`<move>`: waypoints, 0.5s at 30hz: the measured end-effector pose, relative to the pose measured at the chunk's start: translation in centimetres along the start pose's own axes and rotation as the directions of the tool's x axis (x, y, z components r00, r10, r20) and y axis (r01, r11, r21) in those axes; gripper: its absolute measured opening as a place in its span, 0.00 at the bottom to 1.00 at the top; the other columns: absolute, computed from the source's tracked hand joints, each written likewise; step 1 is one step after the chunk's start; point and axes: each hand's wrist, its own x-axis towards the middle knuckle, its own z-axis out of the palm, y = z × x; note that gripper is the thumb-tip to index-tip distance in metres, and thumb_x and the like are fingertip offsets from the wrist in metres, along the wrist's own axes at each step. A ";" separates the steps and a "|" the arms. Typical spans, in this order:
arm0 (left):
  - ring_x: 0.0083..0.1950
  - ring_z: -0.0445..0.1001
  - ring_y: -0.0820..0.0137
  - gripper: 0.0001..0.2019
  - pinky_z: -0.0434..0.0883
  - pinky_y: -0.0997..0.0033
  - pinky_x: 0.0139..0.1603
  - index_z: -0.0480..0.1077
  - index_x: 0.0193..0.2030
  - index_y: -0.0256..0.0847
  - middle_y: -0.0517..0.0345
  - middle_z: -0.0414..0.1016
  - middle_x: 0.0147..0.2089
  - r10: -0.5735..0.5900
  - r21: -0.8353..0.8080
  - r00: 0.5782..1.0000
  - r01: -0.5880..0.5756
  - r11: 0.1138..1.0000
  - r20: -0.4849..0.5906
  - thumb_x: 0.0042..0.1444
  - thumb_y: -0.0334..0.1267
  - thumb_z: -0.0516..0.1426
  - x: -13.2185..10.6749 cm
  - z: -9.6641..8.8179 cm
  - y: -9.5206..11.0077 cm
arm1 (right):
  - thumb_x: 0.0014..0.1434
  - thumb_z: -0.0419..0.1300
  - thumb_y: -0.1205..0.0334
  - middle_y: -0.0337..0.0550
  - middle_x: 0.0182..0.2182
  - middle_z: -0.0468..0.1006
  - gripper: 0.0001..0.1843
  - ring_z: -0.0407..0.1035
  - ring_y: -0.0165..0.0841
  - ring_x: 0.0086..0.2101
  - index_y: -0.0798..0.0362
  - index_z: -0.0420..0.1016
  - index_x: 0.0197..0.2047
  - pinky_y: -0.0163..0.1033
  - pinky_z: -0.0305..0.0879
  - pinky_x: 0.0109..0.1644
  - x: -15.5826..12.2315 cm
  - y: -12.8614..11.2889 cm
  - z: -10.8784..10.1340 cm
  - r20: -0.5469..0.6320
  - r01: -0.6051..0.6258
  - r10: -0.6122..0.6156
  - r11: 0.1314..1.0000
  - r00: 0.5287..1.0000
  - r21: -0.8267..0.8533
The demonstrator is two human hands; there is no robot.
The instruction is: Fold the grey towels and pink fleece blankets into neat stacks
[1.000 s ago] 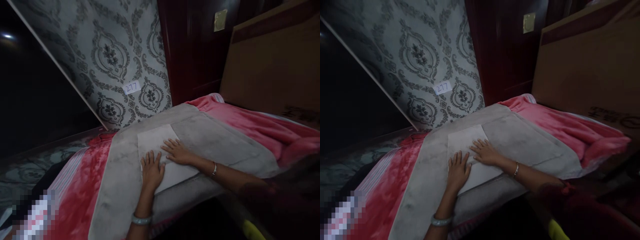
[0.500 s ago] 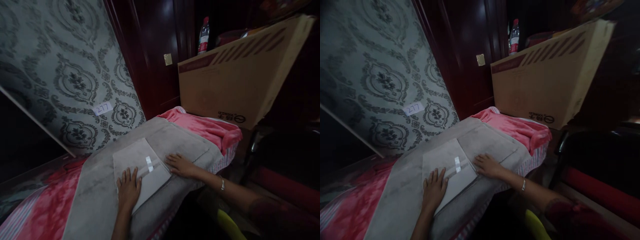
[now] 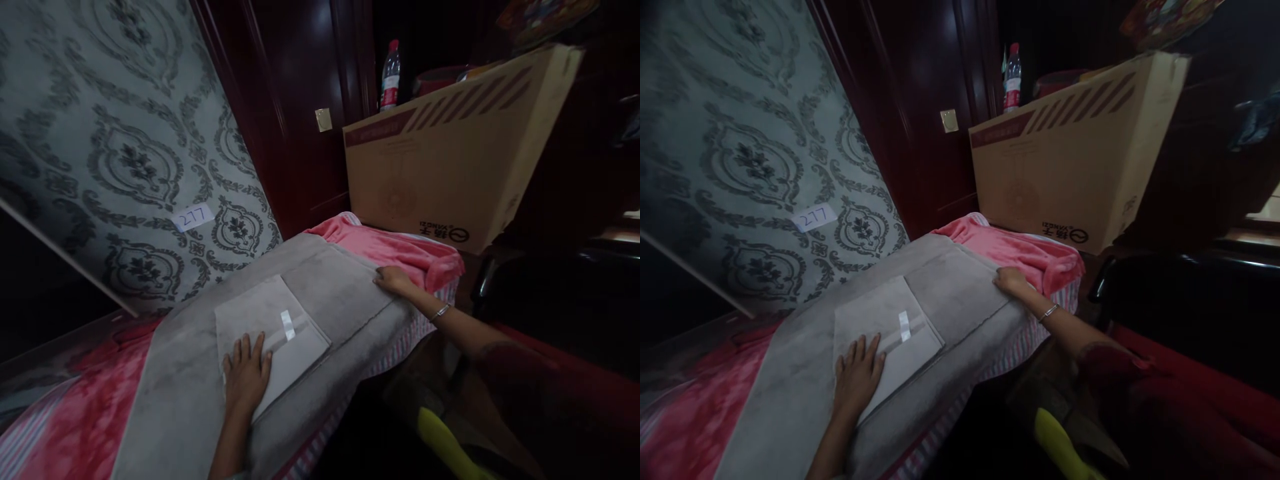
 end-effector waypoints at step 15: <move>0.75 0.53 0.49 0.26 0.51 0.39 0.71 0.60 0.71 0.45 0.41 0.55 0.74 -0.014 -0.029 1.000 0.014 0.999 0.000 0.68 0.45 0.47 -0.6 -0.7 0.5 | 0.55 0.62 0.55 0.53 0.47 0.80 0.17 0.75 0.41 0.46 0.54 0.79 0.45 0.44 0.72 0.51 -0.1 0.4 -0.4 0.041 -0.064 0.050 0.669 0.998 0.740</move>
